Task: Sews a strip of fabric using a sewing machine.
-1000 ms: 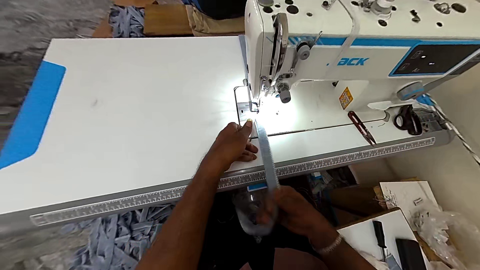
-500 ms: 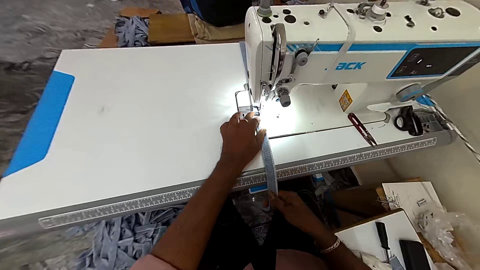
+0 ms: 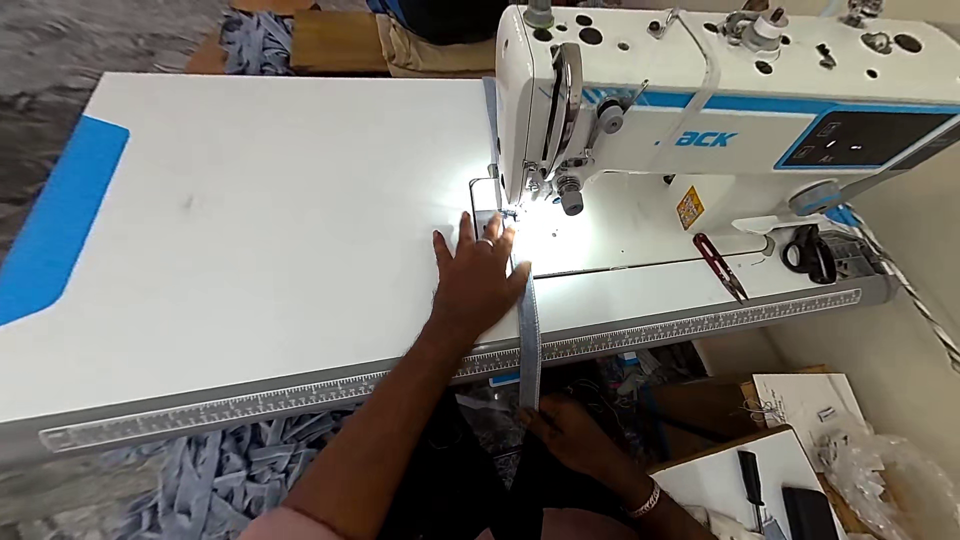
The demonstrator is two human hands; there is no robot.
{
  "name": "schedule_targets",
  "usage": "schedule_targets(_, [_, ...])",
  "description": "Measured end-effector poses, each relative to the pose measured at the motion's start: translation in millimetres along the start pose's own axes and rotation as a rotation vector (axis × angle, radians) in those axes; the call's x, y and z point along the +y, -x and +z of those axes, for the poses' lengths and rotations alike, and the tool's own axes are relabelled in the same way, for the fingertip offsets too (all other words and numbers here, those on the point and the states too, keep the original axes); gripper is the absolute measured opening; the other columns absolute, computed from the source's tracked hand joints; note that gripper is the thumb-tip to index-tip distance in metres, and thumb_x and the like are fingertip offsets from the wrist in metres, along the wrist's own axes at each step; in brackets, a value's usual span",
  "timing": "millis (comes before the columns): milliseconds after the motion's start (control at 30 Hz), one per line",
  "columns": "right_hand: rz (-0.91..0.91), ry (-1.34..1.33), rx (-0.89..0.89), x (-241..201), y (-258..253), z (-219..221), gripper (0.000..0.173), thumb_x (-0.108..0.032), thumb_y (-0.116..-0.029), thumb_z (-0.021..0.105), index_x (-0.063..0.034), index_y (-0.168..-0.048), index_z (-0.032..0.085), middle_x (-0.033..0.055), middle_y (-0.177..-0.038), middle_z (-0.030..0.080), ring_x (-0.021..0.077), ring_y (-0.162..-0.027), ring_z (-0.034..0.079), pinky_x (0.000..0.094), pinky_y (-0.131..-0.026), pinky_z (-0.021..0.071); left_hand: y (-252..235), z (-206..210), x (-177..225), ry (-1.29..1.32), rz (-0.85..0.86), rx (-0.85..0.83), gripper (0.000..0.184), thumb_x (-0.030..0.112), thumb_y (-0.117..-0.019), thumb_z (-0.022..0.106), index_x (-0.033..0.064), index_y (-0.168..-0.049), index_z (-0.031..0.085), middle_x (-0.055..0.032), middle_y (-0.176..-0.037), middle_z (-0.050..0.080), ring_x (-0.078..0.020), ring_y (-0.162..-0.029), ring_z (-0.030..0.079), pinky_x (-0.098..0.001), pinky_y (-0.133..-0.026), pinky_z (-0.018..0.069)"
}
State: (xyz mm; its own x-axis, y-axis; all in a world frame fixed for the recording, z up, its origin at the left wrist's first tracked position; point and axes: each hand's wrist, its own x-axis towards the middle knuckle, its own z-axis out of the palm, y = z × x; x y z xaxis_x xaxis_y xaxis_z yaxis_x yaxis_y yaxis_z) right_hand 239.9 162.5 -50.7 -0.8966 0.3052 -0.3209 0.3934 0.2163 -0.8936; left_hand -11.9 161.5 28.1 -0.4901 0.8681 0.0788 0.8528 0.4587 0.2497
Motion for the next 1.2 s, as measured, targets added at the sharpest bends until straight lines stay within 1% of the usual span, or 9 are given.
schedule_targets(67, [-0.017, -0.03, -0.011, 0.9, 0.0, 1.1, 0.04, -0.04, -0.1067, 0.05, -0.006, -0.105, 0.071, 0.0045, -0.091, 0.068, 0.0099, -0.082, 0.063, 0.0298, -0.078, 0.053, 20.5, -0.4, -0.4, -0.008, 0.107, -0.009, 0.064, 0.062, -0.1036, 0.031, 0.026, -0.15, 0.055, -0.0011, -0.161, 0.045, -0.0402, -0.155, 0.025, -0.0789, -0.116, 0.0127])
schedule_targets(167, [0.002, -0.051, -0.042, 1.5, 1.7, 0.5, 0.038, -0.038, -0.107, 0.051, -0.0077, -0.109, 0.072, 0.0023, -0.097, 0.07, 0.0061, -0.083, 0.063, 0.0265, -0.08, 0.0523, 45.7, 0.8, 1.3, -0.002, 0.173, -0.039, 0.065, 0.067, -0.1016, 0.029, 0.0311, -0.15, 0.054, 0.0027, -0.161, 0.045, -0.0396, -0.155, 0.025, -0.0801, -0.115, 0.0093])
schedule_targets(400, [-0.099, -0.152, -0.05, 6.1, -4.3, 4.5, 0.034, -0.034, -0.1065, 0.054, -0.0061, -0.107, 0.073, 0.0017, -0.096, 0.07, 0.005, -0.084, 0.063, 0.0248, -0.079, 0.0533, 47.5, 4.2, -1.5, 0.004, 0.173, 0.002, 0.057, 0.056, -0.1055, 0.029, 0.0302, -0.148, 0.057, 0.005, -0.16, 0.047, -0.0389, -0.155, 0.027, -0.0788, -0.116, 0.0103])
schedule_targets(567, [-0.111, -0.228, -0.053, 11.9, -6.3, 5.1, 0.031, -0.032, -0.1057, 0.057, -0.0055, -0.11, 0.072, 0.0012, -0.095, 0.07, 0.0037, -0.079, 0.062, 0.0224, -0.073, 0.0526, 48.1, 4.2, -3.0, 0.002, 0.175, -0.009, 0.058, 0.059, -0.1049, 0.028, 0.0331, -0.149, 0.056, 0.0056, -0.161, 0.046, -0.0376, -0.156, 0.024, -0.0779, -0.117, 0.0094])
schedule_targets(800, [-0.147, -0.193, -0.075, 14.2, -9.3, 5.0, 0.031, -0.033, -0.105, 0.058, -0.0047, -0.111, 0.071, 0.003, -0.096, 0.07, 0.0056, -0.083, 0.065, 0.024, -0.077, 0.055, 56.7, 3.4, -7.5, -0.005, 0.196, -0.009, 0.061, 0.064, -0.1033, 0.03, 0.0337, -0.149, 0.056, 0.0056, -0.161, 0.045, -0.0373, -0.156, 0.024, -0.0741, -0.12, 0.0105])
schedule_targets(933, [-0.152, -0.148, -0.063, 13.2, -9.9, 6.2, 0.033, -0.035, -0.1041, 0.059, -0.0056, -0.11, 0.072, 0.0039, -0.101, 0.071, 0.0074, -0.091, 0.067, 0.0273, -0.085, 0.0562, 58.0, -0.2, -4.8, -0.003, 0.206, -0.029, 0.059, 0.063, -0.1039, 0.032, 0.0333, -0.149, 0.056, 0.0044, -0.163, 0.043, -0.039, -0.157, 0.02, -0.0746, -0.119, 0.0091])
schedule_targets(1067, [-0.171, -0.195, -0.069, 9.2, -10.5, 3.6, 0.031, -0.032, -0.1046, 0.059, -0.0034, -0.105, 0.071, 0.0022, -0.085, 0.069, 0.0067, -0.077, 0.064, 0.0261, -0.074, 0.0555, 58.3, 1.5, -6.0, -0.018, 0.219, -0.014, 0.06, 0.065, -0.103, 0.031, 0.0343, -0.149, 0.056, 0.0031, -0.163, 0.043, -0.0404, -0.156, 0.021, -0.0753, -0.119, 0.0109])
schedule_targets(1100, [-0.176, -0.229, -0.088, 7.5, -10.3, 1.8, 0.031, -0.031, -0.1051, 0.057, -0.0026, -0.107, 0.07, 0.0019, -0.082, 0.066, 0.0062, -0.072, 0.062, 0.0249, -0.069, 0.0542, 58.1, 2.6, -6.1, -0.017, 0.225, 0.001, 0.061, 0.065, -0.1028, 0.032, 0.0339, -0.148, 0.057, 0.0024, -0.162, 0.044, -0.0411, -0.156, 0.023, -0.076, -0.118, 0.0119])
schedule_targets(1200, [-0.199, -0.356, -0.161, -1.5, -7.5, -2.2, 0.032, -0.029, -0.1059, 0.055, -0.0015, -0.122, 0.06, 0.0002, -0.095, 0.063, 0.0026, -0.079, 0.059, 0.022, -0.072, 0.0521, 59.0, 2.8, -5.5, -0.012, 0.225, 0.002, 0.062, 0.067, -0.102, 0.033, 0.0337, -0.148, 0.057, 0.0022, -0.162, 0.043, -0.0413, -0.156, 0.022, -0.0764, -0.118, 0.0115])
